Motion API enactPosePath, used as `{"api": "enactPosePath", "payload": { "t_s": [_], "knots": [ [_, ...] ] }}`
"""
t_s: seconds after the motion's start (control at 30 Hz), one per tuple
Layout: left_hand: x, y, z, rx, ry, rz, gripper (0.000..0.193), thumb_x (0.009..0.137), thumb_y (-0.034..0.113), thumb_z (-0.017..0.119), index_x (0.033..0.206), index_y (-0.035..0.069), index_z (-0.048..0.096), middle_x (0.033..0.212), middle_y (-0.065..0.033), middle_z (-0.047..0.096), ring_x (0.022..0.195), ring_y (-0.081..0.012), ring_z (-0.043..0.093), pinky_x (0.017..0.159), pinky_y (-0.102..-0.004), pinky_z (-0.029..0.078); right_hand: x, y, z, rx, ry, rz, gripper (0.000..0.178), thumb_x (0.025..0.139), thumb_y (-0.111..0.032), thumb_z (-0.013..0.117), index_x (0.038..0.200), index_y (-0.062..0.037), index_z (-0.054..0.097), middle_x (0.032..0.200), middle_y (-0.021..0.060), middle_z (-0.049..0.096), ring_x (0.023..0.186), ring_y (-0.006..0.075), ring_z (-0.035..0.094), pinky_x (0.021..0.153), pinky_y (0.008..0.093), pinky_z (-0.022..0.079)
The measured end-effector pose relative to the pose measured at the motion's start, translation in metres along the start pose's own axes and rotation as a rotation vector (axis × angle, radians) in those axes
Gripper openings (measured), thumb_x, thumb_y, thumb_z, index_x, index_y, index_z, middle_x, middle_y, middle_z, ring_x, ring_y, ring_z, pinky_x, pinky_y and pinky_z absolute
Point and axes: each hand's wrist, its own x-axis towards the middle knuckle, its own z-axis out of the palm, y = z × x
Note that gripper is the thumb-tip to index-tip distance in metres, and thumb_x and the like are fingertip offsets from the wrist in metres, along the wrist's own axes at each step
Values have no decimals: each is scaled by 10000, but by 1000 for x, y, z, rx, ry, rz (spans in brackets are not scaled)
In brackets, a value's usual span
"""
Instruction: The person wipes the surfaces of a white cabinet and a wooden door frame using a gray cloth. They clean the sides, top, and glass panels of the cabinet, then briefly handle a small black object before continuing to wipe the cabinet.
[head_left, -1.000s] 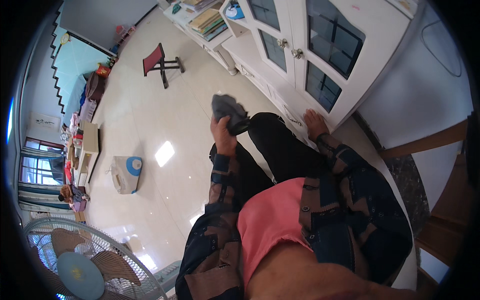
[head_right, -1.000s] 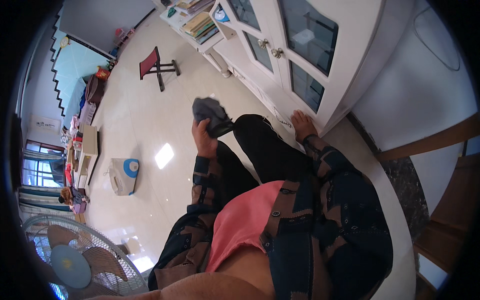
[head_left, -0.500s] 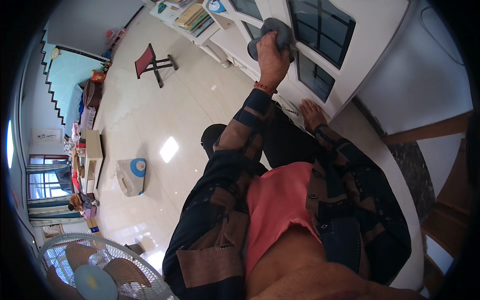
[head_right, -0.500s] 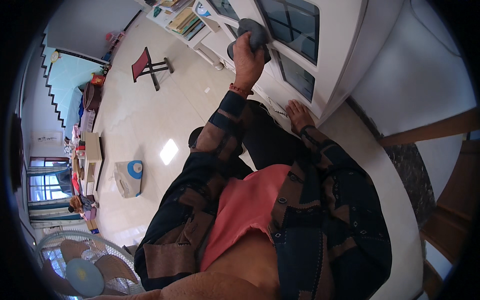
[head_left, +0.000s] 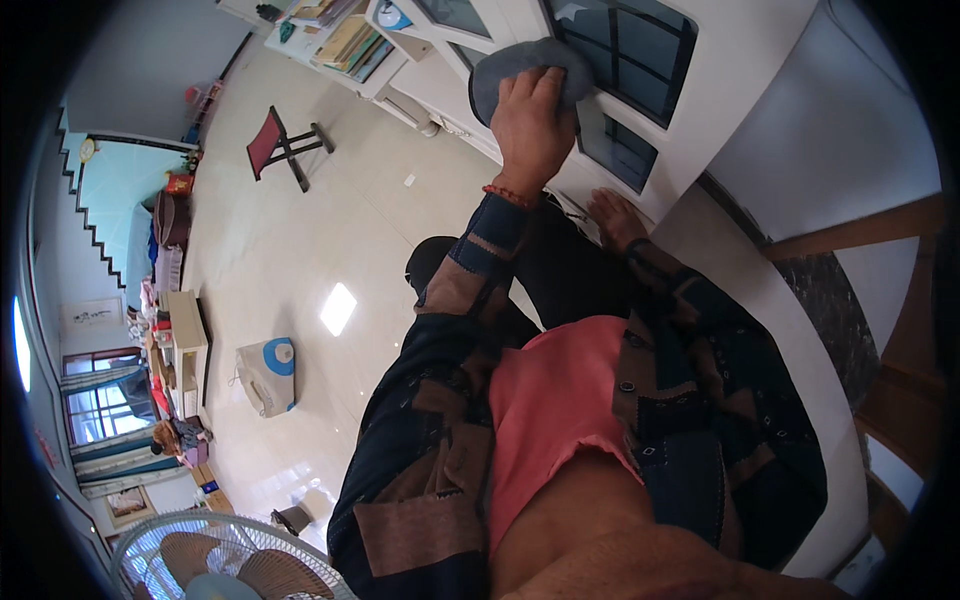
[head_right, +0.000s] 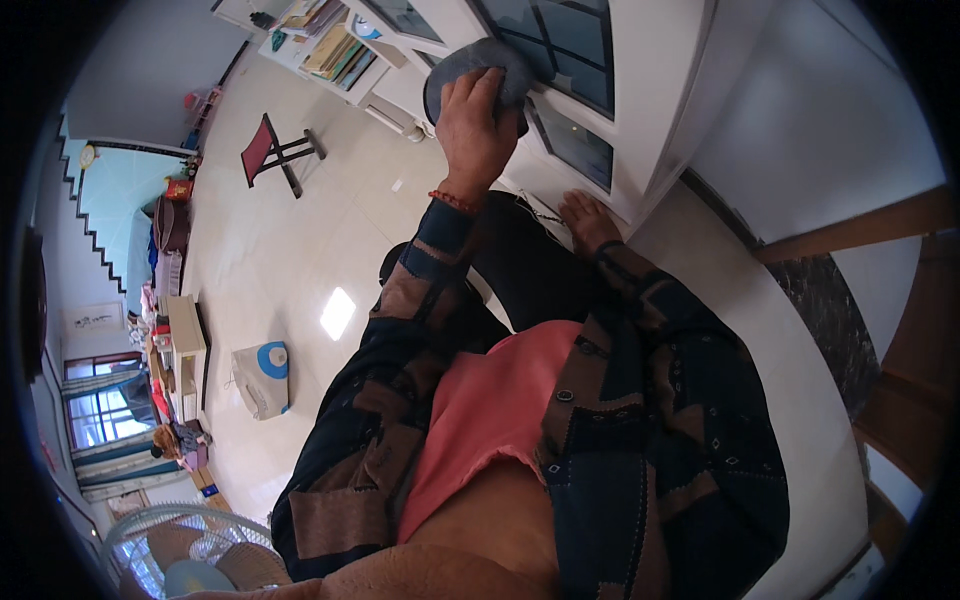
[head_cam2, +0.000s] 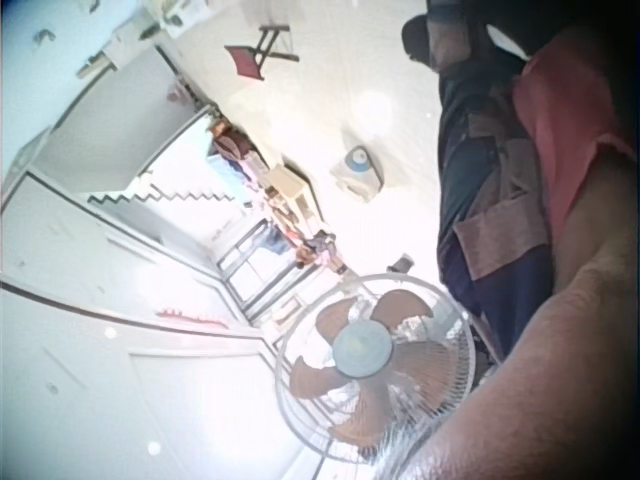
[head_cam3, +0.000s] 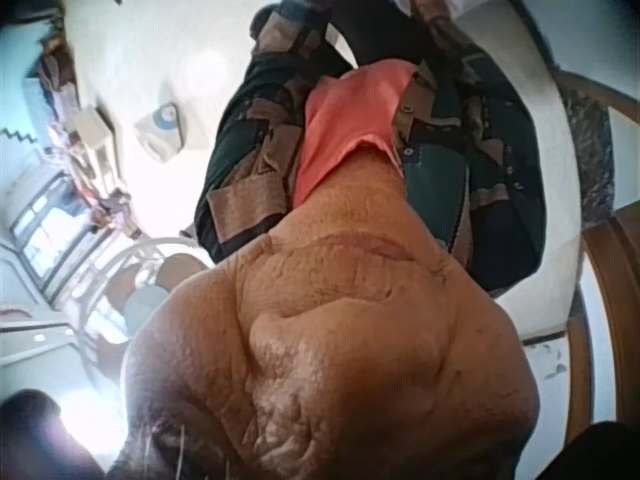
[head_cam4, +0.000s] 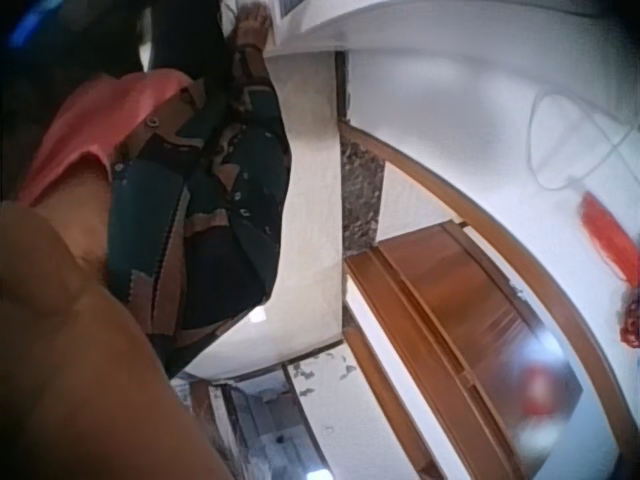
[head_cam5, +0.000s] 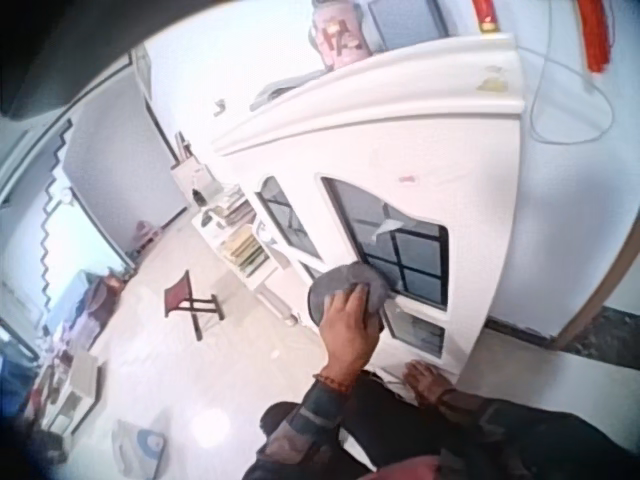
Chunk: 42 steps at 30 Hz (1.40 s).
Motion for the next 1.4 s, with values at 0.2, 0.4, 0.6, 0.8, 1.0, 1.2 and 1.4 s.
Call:
{"api": "enactPosePath", "payload": {
  "t_s": [0.2,0.4,0.6,0.8,1.0,1.2,1.4],
  "knots": [
    [0,18,14,231,27,-82,402,648,99,627,1045,42,589,967,-111,548,895,-308,517,709,-392,452,0,0,5,-22,78,-15,473,714,-28,530,1185,-47,491,1318,140,425,1284,302,336,1026,434,298],
    [-12,41,17,-5,-72,31,390,595,116,652,971,28,596,916,-124,531,849,-311,526,686,-400,465,0,-1,7,-76,-17,31,478,743,-63,530,1217,-56,477,1318,132,424,1281,302,335,1027,420,308],
    [-28,76,16,-295,-135,22,439,579,87,676,1003,5,595,967,-134,547,899,-321,541,742,-373,472,-3,8,20,-71,-84,50,511,780,-94,515,1282,-67,428,1329,136,409,1276,320,325,1030,416,304],
    [-25,24,11,-1008,-369,-93,373,694,47,613,1062,-10,581,1010,-107,601,931,-273,575,757,-324,477,-13,61,89,224,23,174,543,811,-124,499,1338,-76,379,1338,143,396,1269,338,318,1031,415,299],
    [-69,-111,-45,-625,-151,-759,232,799,92,571,1012,9,614,863,-114,642,782,-248,631,717,-358,489,4,-3,14,-6,87,-29,409,722,-77,526,1128,-31,521,1269,170,459,1220,328,398,991,458,330],
    [-8,-92,-65,-373,206,-531,181,788,78,623,953,6,607,787,-115,600,703,-234,585,670,-304,454,-2,6,12,2,88,41,418,738,-60,513,1155,-39,516,1314,159,428,1262,315,361,1008,459,311],
    [91,-3,-68,-425,453,-48,247,764,31,629,1003,-6,579,1069,-162,547,957,-282,542,839,-320,423,-2,8,14,-14,62,20,410,746,-55,503,1155,-52,523,1313,150,435,1269,305,359,1013,452,309]
  ]
}}
